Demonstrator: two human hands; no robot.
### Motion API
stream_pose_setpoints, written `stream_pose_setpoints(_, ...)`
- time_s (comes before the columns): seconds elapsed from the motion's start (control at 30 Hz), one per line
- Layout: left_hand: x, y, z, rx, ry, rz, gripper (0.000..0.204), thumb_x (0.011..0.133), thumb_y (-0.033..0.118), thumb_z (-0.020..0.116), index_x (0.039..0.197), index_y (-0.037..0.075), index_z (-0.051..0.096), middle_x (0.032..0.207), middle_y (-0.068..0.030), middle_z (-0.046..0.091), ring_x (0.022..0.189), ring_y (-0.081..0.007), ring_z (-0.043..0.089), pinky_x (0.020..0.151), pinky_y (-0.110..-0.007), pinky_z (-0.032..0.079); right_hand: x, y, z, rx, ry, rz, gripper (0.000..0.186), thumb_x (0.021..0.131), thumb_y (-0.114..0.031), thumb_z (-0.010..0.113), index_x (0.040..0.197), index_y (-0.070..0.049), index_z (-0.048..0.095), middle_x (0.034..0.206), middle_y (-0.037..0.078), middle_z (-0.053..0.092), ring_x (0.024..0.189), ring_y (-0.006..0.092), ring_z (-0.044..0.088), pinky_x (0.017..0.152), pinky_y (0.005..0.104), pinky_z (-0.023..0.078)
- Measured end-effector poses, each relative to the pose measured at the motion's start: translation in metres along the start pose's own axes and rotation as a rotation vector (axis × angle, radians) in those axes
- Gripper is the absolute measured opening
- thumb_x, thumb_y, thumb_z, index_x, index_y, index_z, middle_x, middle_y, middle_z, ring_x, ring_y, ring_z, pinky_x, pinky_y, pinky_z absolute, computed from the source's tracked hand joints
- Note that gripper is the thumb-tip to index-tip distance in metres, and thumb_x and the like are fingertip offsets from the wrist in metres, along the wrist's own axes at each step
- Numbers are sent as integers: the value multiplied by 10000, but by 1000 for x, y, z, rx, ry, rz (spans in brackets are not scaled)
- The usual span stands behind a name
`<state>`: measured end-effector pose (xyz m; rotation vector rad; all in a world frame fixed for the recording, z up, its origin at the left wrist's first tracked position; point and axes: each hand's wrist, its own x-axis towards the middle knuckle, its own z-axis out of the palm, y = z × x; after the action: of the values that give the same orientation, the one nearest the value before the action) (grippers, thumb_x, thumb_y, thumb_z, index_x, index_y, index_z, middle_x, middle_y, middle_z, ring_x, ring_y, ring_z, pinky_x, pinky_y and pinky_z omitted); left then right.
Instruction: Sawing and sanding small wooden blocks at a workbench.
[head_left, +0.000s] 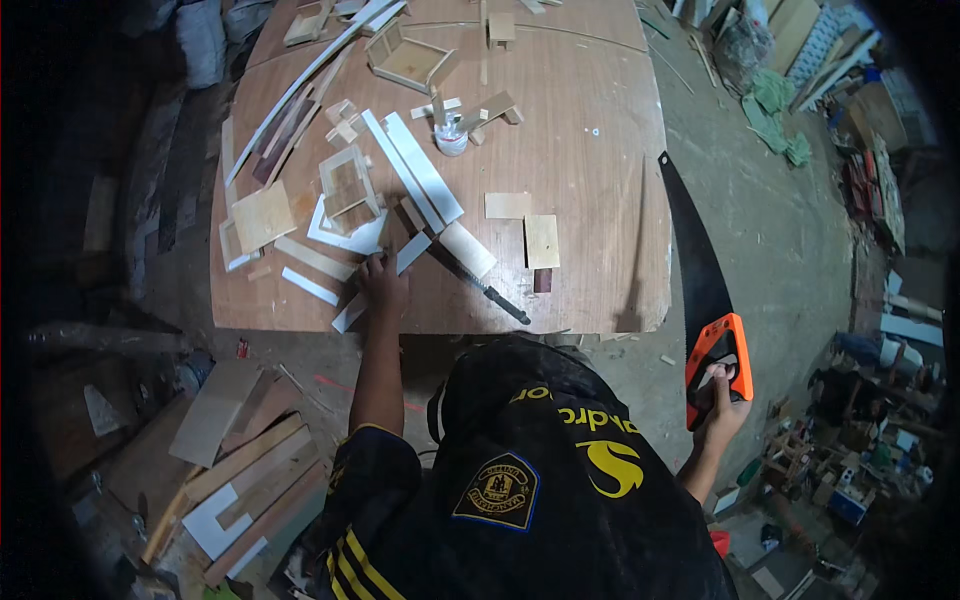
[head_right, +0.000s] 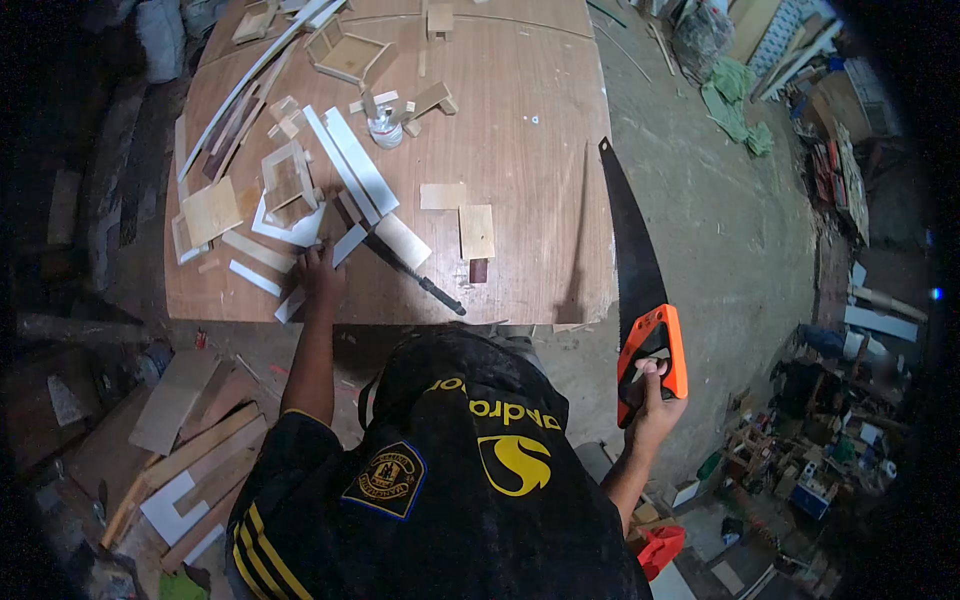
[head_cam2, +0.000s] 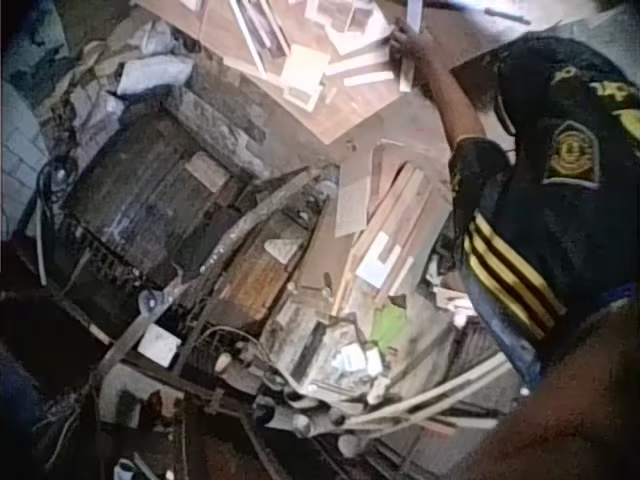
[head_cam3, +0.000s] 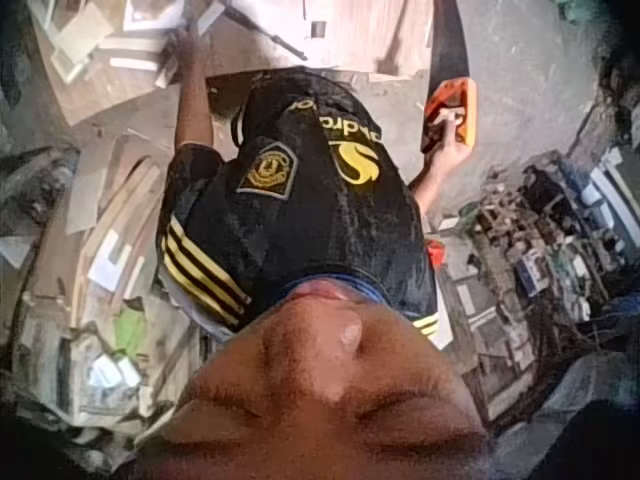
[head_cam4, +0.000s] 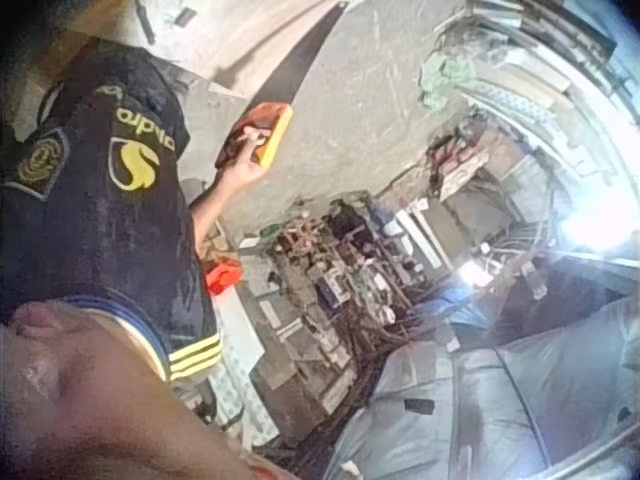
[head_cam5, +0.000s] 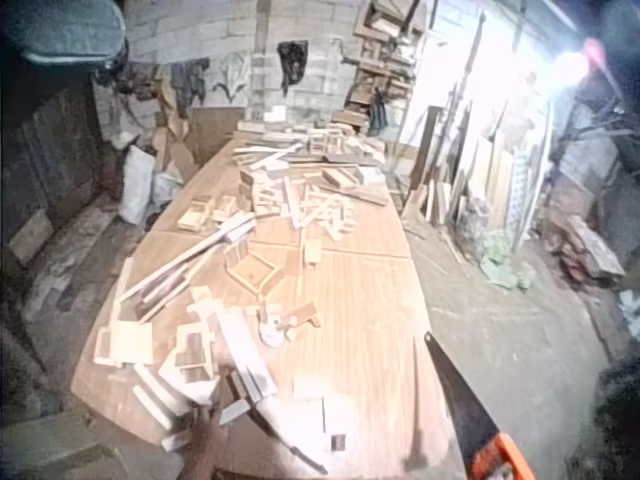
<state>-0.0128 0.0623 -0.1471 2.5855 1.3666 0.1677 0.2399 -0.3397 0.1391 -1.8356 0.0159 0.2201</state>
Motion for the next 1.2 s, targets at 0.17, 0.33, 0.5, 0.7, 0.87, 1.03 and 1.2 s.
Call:
stream_pose_setpoints(0.17,31,23,1,-96,300,59,427,822,357,698,1141,79,644,1048,-156,626,972,-350,602,875,-486,460,2,2,18,-35,73,-8,83,911,-39,609,866,-41,539,749,37,607,482,37,389,433,214,279)
stream_pose_setpoints(0.33,86,59,9,-216,155,-170,432,848,518,635,939,97,664,884,-119,690,813,-343,669,719,-467,516,3,-15,39,1,85,11,79,919,-65,610,871,-29,559,693,19,574,462,38,368,433,218,268)
stream_pose_setpoints(0.5,111,84,-6,-2,-111,-390,458,770,543,671,887,102,643,882,-149,698,813,-353,685,672,-491,534,-3,-19,40,6,148,0,106,928,-94,607,864,-11,594,603,-24,484,457,35,352,429,221,234)
stream_pose_setpoints(0.7,107,52,33,9,41,-404,410,727,427,699,847,40,638,861,-178,695,767,-355,687,663,-483,544,-6,-12,41,9,132,38,79,922,-85,610,866,-32,590,581,-42,440,453,36,354,424,221,250)
stream_pose_setpoints(0.87,103,71,6,-213,6,-431,431,713,414,708,820,2,640,871,-218,686,783,-356,686,673,-457,536,-6,-7,40,61,184,35,70,923,-69,603,869,-37,573,617,-20,499,456,33,369,421,220,265)
stream_pose_setpoints(1.03,83,46,29,-939,11,-677,356,831,408,607,846,59,539,697,-96,585,564,-242,589,492,-379,468,-3,-8,33,60,125,46,80,924,-73,606,866,-33,568,630,-16,516,451,31,366,419,216,256)
stream_pose_setpoints(1.2,41,62,-29,-1798,-389,-738,306,982,393,462,969,88,436,636,0,430,425,-95,395,385,-254,341,1,-7,29,63,84,28,82,922,-76,610,865,-34,568,625,-28,501,447,31,356,418,216,244)
